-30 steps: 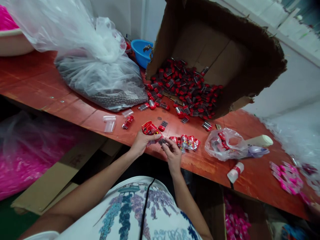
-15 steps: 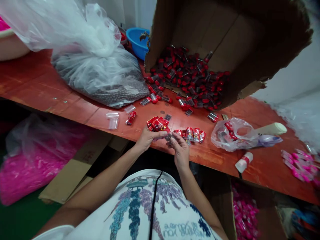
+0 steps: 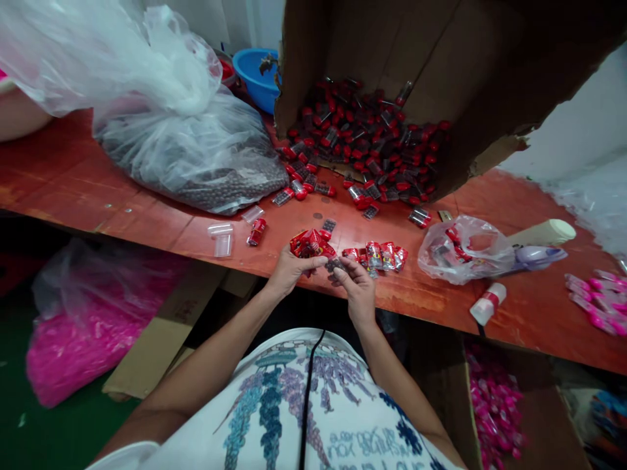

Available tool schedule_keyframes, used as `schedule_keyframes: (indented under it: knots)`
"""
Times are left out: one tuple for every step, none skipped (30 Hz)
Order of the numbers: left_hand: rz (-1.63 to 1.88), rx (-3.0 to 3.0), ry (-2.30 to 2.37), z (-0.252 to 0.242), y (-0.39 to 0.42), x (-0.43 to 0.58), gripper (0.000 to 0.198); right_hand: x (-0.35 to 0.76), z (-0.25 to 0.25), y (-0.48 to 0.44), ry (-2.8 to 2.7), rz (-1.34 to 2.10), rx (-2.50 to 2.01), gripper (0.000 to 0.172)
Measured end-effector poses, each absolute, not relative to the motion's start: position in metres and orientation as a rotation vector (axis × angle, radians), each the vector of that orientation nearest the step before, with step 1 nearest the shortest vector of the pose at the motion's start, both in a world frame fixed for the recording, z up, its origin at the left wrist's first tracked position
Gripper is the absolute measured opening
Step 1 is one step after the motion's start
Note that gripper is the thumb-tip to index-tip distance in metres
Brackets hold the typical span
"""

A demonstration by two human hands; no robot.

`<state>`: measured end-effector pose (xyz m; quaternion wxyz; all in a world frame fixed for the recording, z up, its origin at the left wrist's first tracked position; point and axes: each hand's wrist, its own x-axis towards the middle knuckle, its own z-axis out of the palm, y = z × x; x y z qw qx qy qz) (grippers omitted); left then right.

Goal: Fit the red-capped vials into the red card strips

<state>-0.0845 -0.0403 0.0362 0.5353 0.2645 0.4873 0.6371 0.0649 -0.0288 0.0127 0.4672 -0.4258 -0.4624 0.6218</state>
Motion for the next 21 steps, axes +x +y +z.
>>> schedule_keyframes:
  knots:
    - [1.519,0.626,1.155,0.037,-0.04,-0.084,0.029,0.064,0.012,-0.029,-1.126,1.536,-1.045,0.032]
    - [1.524,0.617,1.154,0.038,-0.04,-0.084,0.028,0.064,0.012,-0.029,-1.118,1.545,-1.045,0.032]
    - [1.534,0.605,1.156,0.038,-0.04,-0.084,0.028,0.063,0.011,-0.03,-1.111,1.55,-1.042,0.032]
    - [1.546,0.593,1.161,0.038,-0.04,-0.083,0.028,0.062,0.011,-0.03,-1.105,1.551,-1.036,0.032]
    - [1.557,0.583,1.171,0.038,-0.04,-0.082,0.029,0.061,0.01,-0.031,-1.104,1.547,-1.027,0.032]
    - [1.565,0.579,1.189,0.038,-0.039,-0.081,0.03,0.06,0.009,-0.032,-1.109,1.534,-1.018,0.031]
    - [1.57,0.581,1.21,0.037,-0.039,-0.08,0.03,0.059,0.009,-0.032,-1.118,1.513,-1.01,0.031]
    - [1.574,0.589,1.232,0.037,-0.039,-0.079,0.029,0.059,0.008,-0.033,-1.13,1.488,-1.005,0.03]
    - [1.576,0.602,1.254,0.036,-0.038,-0.078,0.028,0.058,0.008,-0.034,-1.145,1.464,-1.004,0.029]
    - [1.576,0.615,1.275,0.035,-0.038,-0.077,0.028,0.058,0.008,-0.034,-1.157,1.443,-1.008,0.028]
    - [1.569,0.625,1.288,0.034,-0.038,-0.077,0.028,0.058,0.009,-0.034,-1.164,1.432,-1.014,0.028]
    - [1.556,0.632,1.294,0.033,-0.037,-0.077,0.028,0.059,0.01,-0.034,-1.162,1.433,-1.02,0.028]
    - [1.54,0.632,1.295,0.032,-0.037,-0.077,0.029,0.059,0.01,-0.034,-1.152,1.448,-1.025,0.029]
    - [1.522,0.628,1.292,0.032,-0.037,-0.077,0.03,0.059,0.011,-0.034,-1.134,1.472,-1.026,0.029]
    - [1.501,0.622,1.284,0.032,-0.037,-0.077,0.031,0.059,0.011,-0.034,-1.108,1.501,-1.022,0.03]
    - [1.484,0.616,1.274,0.032,-0.036,-0.076,0.031,0.059,0.011,-0.034,-1.079,1.528,-1.018,0.03]
    - [1.472,0.609,1.266,0.032,-0.037,-0.075,0.032,0.059,0.011,-0.034,-1.054,1.543,-1.016,0.03]
    - [1.468,0.6,1.265,0.033,-0.037,-0.074,0.032,0.059,0.01,-0.034,-1.039,1.54,-1.018,0.03]
    - [1.472,0.591,1.272,0.033,-0.037,-0.073,0.032,0.059,0.009,-0.034,-1.035,1.518,-1.023,0.03]
    - [1.484,0.585,1.284,0.034,-0.037,-0.071,0.033,0.059,0.008,-0.035,-1.041,1.48,-1.029,0.03]
    - [1.502,0.582,1.3,0.035,-0.038,-0.069,0.034,0.058,0.007,-0.035,-1.055,1.43,-1.035,0.029]
